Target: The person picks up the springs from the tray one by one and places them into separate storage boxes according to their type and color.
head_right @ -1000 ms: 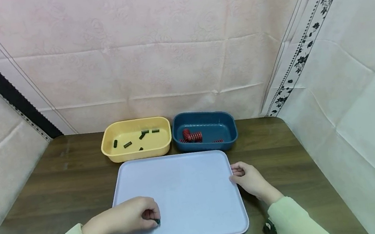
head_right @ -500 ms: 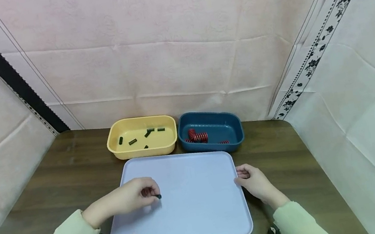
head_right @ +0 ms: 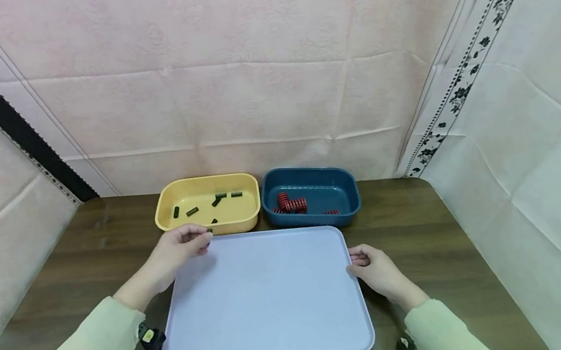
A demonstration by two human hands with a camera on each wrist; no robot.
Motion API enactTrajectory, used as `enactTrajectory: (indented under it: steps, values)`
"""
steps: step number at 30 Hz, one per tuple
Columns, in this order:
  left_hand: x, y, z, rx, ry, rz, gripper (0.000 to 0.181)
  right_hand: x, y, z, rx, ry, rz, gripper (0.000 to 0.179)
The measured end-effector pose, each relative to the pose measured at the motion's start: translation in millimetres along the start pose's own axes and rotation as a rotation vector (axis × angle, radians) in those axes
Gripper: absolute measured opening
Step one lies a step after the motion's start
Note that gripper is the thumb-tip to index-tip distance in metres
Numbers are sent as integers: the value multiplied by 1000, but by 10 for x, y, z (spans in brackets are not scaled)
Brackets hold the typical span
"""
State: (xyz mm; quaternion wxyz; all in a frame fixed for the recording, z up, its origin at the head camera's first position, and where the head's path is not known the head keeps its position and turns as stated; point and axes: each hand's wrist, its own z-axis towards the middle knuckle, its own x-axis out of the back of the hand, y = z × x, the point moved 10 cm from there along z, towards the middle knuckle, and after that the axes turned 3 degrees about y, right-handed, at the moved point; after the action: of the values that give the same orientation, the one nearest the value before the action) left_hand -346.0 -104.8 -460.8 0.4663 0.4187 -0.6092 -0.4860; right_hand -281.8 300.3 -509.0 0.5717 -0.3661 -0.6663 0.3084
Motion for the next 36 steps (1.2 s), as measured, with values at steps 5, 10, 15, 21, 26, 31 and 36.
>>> enactTrajectory:
  steps: [5,10,15,21,26,31,36]
  values:
    - [231,-92,92,106,128,-156,46,-13,12,14,-9,3,6,37]
    - [376,-182,138,177,206,-238,42,-27,6,15,2,1,7,38]
    - [426,-221,162,203,248,-294,41,-27,-2,7,-2,4,10,38]
    - [417,-232,167,213,249,-338,43,-21,25,12,-15,7,3,37]
    - [399,-208,144,203,236,-369,40,-22,32,16,-16,5,3,36]
    - [388,-176,126,178,217,-312,48,-15,18,8,-12,3,7,37]
    - [394,-111,95,104,189,-172,55,2,-5,3,2,3,18,38]
